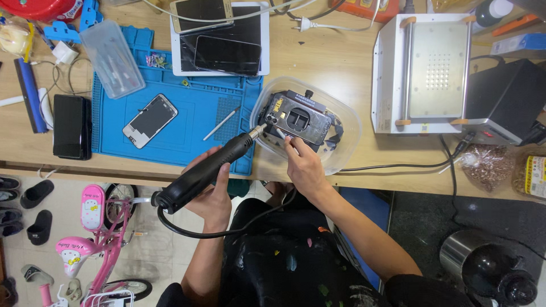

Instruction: The person uses a hot air gun to heat a component on a disassembled electronic device held in a plastic container, then uses a metal tool to scrape and adjust the area. The person works at a cluttered desk with various tools and electronic parts.

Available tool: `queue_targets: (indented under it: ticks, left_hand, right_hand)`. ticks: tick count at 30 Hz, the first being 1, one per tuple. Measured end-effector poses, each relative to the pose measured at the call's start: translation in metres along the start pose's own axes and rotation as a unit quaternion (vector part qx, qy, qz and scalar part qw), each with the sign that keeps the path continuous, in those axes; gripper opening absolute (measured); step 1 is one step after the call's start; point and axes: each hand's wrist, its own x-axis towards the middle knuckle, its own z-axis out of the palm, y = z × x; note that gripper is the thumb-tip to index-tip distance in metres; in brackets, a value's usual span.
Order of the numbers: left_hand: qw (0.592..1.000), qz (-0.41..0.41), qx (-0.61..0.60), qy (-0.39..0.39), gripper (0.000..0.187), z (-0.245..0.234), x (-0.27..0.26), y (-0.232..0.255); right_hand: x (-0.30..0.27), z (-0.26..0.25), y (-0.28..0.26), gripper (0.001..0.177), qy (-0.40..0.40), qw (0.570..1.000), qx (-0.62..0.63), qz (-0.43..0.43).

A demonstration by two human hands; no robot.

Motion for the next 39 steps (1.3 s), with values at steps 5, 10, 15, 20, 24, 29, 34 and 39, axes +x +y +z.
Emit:
queue_targets:
  ticks: [5, 10, 15, 20, 24, 29, 34, 39]
  left_hand:
    - [1.000, 0.010, 0.020, -0.005, 0.041, -0.002, 0.001, 0.002]
    - [1.000, -0.001, 0.007, -0.002, 0.042, -0.003, 0.002, 0.001]
    - [1.000, -0.009, -0.029, 0.008, 0.043, -0.009, 0.000, -0.002]
    - [1.000, 0.003, -0.006, 0.009, 0.042, -0.013, 0.002, -0.001]
    - [1.000, 0.023, 0.009, 0.002, 0.041, -0.017, 0.003, 0.000]
    - [1.000, 0.020, 0.002, -0.006, 0.042, -0.018, 0.002, 0.003]
    - [1.000, 0.012, -0.006, -0.010, 0.042, -0.023, 0.002, 0.006]
    - [1.000, 0.005, -0.013, -0.013, 0.042, -0.024, 0.001, 0.010]
  right_hand:
    - [0.001, -0.001, -0.001, 0.038, 0.009, 0.999, -0.036, -0.032]
    - [-0.001, -0.002, 0.003, 0.022, 0.017, 0.999, 0.033, 0.029]
    - [0.004, -0.001, 0.004, 0.022, 0.006, 0.992, 0.091, 0.087]
    - [0.008, -0.005, 0.002, 0.025, 0.039, 0.991, 0.110, 0.072]
    - [0.009, -0.009, -0.002, 0.022, 0.038, 0.991, 0.099, 0.082]
    - [0.006, -0.014, -0.003, 0.035, 0.057, 0.990, 0.098, 0.084]
    - [-0.007, -0.020, 0.009, 0.051, 0.039, 0.998, 0.036, 0.028]
    - [-0.017, -0.045, 0.050, 0.049, 0.011, 0.999, -0.030, -0.037]
